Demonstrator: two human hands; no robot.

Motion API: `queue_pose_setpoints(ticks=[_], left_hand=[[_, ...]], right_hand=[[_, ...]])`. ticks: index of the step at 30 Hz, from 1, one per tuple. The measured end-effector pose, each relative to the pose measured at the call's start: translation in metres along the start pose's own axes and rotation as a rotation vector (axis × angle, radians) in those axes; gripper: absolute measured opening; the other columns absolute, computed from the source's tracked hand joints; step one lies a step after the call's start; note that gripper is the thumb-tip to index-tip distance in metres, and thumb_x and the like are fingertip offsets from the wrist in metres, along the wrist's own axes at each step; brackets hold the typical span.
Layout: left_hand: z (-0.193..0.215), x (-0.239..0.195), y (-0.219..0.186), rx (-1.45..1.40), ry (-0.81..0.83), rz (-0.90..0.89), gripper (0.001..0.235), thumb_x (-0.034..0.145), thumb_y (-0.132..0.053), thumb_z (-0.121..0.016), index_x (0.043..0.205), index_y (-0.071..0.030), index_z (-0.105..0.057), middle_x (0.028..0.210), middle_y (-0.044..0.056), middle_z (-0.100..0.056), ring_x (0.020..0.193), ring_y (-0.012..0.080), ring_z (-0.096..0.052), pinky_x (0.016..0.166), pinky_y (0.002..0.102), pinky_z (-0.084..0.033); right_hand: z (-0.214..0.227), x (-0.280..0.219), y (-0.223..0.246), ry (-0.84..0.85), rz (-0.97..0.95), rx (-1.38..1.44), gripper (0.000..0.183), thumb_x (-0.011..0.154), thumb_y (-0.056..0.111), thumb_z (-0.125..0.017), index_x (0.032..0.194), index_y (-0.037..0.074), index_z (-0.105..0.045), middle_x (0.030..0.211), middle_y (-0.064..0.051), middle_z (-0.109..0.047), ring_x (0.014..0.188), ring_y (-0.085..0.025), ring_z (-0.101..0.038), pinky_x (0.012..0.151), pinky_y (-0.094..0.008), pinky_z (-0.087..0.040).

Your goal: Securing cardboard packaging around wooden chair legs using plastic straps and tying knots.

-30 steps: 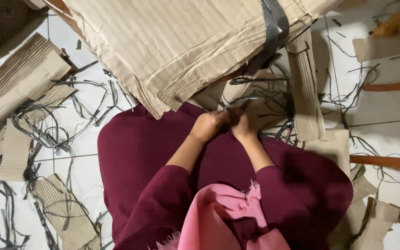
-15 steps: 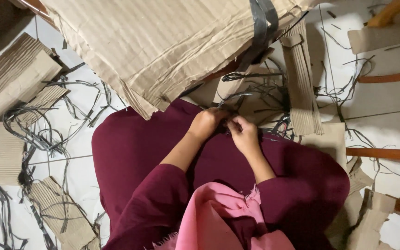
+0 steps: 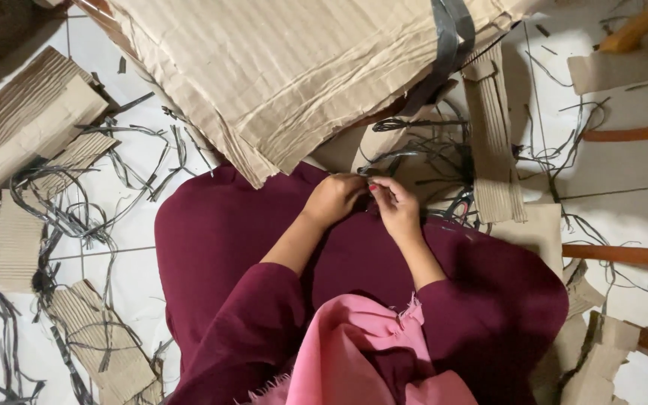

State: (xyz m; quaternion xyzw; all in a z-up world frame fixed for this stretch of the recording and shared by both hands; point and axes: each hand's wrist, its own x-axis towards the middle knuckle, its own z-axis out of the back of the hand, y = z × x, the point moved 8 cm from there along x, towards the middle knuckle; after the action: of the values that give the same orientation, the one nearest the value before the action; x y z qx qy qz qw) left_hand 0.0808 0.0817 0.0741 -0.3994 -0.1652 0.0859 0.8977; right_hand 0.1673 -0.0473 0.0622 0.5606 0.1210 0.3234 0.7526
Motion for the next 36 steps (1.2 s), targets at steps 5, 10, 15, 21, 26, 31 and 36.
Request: queue_pose_setpoints(ticks=[5, 10, 15, 21, 26, 31, 36], left_hand=[[0.003, -0.007, 0.006, -0.110, -0.064, 0.169, 0.012, 0.094, -0.011, -0.069, 0.100, -0.005, -0.076, 0.093, 0.014, -0.077, 0.092, 0.0325, -0.074, 0.084, 0.040, -0.060], [-0.017, -0.022, 0.037, -0.296, -0.239, 0.376, 0.011, 0.093, -0.013, -0.072, 0.096, -0.004, -0.078, 0.087, 0.014, -0.078, 0.088, 0.0329, -0.075, 0.079, 0.040, -0.060], [-0.030, -0.038, 0.072, -0.329, -0.372, 0.616, 0.011, 0.093, -0.018, -0.069, 0.085, -0.015, -0.076, 0.072, 0.005, -0.075, 0.081, 0.0260, -0.075, 0.073, 0.038, -0.058], [-0.026, -0.042, 0.061, -0.475, -0.397, 0.743, 0.020, 0.099, -0.015, -0.062, 0.085, -0.006, -0.073, 0.071, 0.010, -0.076, 0.075, 0.0213, -0.075, 0.071, 0.037, -0.060], [-0.001, -0.038, 0.024, -0.489, -0.458, 0.777, 0.019, 0.101, -0.011, -0.059, 0.090, -0.001, -0.069, 0.077, 0.017, -0.076, 0.080, 0.0251, -0.076, 0.069, 0.039, -0.060], [0.016, -0.036, -0.010, -0.360, -0.439, 0.675, 0.022, 0.100, -0.013, -0.051, 0.120, -0.006, -0.055, 0.099, 0.026, -0.075, 0.097, 0.0451, -0.072, 0.083, 0.056, -0.058], [0.007, -0.035, -0.027, -0.468, -0.281, 0.546, 0.053, 0.087, -0.003, -0.045, 0.139, -0.009, -0.037, 0.108, 0.027, -0.074, 0.109, 0.0438, -0.070, 0.098, 0.056, -0.054]], right_hand=[[-0.004, -0.009, -0.017, -0.002, 0.003, -0.294, 0.024, 0.088, 0.006, -0.077, 0.112, 0.012, -0.073, 0.096, -0.013, -0.077, 0.093, -0.034, -0.074, 0.079, -0.046, -0.062], [-0.006, -0.007, -0.023, 0.000, -0.147, -0.293, 0.017, 0.087, 0.008, -0.077, 0.102, 0.017, -0.076, 0.090, -0.010, -0.078, 0.090, -0.033, -0.075, 0.081, -0.045, -0.059], [-0.012, -0.009, -0.031, 0.000, -0.236, -0.164, 0.016, 0.086, 0.007, -0.077, 0.091, 0.021, -0.079, 0.078, -0.001, -0.077, 0.073, -0.016, -0.074, 0.072, -0.032, -0.060], [-0.016, -0.009, -0.008, -0.021, -0.156, -0.157, 0.014, 0.086, 0.006, -0.077, 0.093, 0.018, -0.081, 0.084, -0.005, -0.078, 0.080, -0.023, -0.075, 0.073, -0.036, -0.059], [-0.015, -0.008, -0.004, -0.105, 0.128, -0.291, 0.016, 0.077, 0.002, -0.081, 0.088, 0.014, -0.081, 0.086, -0.002, -0.071, 0.084, -0.023, -0.072, 0.077, -0.034, -0.058], [-0.023, -0.013, -0.026, -0.029, -0.364, -0.045, 0.012, 0.089, 0.012, -0.072, 0.087, 0.005, -0.082, 0.079, -0.015, -0.075, 0.081, -0.027, -0.073, 0.077, -0.038, -0.057], [-0.041, -0.022, -0.076, -0.120, -0.674, 0.341, 0.014, 0.084, 0.017, -0.081, 0.088, 0.004, -0.080, 0.081, -0.010, -0.072, 0.089, -0.016, -0.064, 0.088, -0.035, -0.054]])
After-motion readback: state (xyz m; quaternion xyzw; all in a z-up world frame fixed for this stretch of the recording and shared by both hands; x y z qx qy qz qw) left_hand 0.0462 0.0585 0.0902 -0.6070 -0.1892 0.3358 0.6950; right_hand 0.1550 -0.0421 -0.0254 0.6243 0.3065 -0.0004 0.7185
